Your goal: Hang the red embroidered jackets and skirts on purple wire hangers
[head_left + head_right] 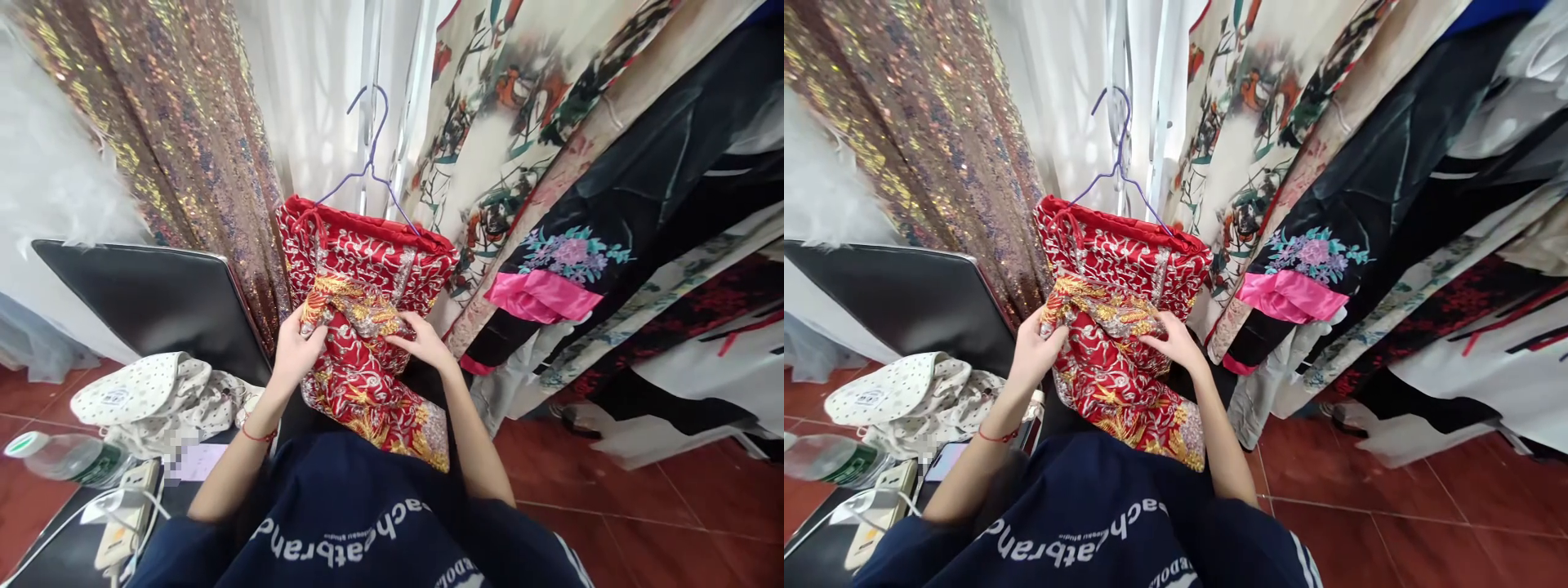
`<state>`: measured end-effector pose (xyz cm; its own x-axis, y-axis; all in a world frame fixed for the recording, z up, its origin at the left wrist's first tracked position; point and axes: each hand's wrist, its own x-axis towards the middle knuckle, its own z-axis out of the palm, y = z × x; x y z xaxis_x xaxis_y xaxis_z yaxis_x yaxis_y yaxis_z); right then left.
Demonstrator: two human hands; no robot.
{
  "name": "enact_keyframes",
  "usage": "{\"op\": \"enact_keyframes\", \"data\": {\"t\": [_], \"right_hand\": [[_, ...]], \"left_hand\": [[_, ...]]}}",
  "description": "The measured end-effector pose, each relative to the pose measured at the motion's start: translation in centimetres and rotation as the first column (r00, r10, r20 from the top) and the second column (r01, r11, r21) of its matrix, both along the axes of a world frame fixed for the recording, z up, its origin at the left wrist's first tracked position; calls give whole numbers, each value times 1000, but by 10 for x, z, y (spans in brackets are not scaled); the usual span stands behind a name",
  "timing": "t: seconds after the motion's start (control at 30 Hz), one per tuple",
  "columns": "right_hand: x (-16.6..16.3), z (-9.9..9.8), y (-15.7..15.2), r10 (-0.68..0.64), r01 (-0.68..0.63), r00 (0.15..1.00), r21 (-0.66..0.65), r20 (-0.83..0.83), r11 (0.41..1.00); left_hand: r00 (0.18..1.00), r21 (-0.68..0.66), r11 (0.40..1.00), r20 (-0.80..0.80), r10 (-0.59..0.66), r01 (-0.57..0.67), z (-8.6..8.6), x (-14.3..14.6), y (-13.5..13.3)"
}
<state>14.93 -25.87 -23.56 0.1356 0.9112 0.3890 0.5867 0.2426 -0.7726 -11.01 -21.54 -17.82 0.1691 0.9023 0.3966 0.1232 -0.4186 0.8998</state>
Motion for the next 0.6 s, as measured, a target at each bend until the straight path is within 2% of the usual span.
{"op": "enact_keyframes", "data": {"t": [0.07, 0.1, 0.2, 0.27, 0.37, 0.47, 0.6], "right_hand": [[10, -1, 5, 115, -116, 991, -2, -64, 993], [12, 2, 6, 123, -122, 989, 24, -86, 992], [14, 21, 2, 76, -44, 976, 156, -204, 987], [14, 40, -7, 53, 22, 957, 253, -284, 967], [16, 73, -26, 66, 55, 951, 376, -301, 925], [25, 106, -43, 135, -6, 955, 437, -265, 899], [43, 142, -53, 238, -171, 958, 348, -160, 922]], "left_hand": [[999, 71, 997, -45, -3, 6, 16, -3, 9], [998, 112, 994, -61, -3, 9, 26, -5, 16], [992, 242, 968, -125, -32, 62, 65, -11, 36], [964, 307, 936, -249, -96, 172, 95, -16, 47], [892, 346, 883, -426, -152, 316, 134, -22, 57], [834, 373, 853, -538, -122, 366, 155, -23, 60], [834, 482, 799, -550, -42, 358, 170, -17, 52]]}}
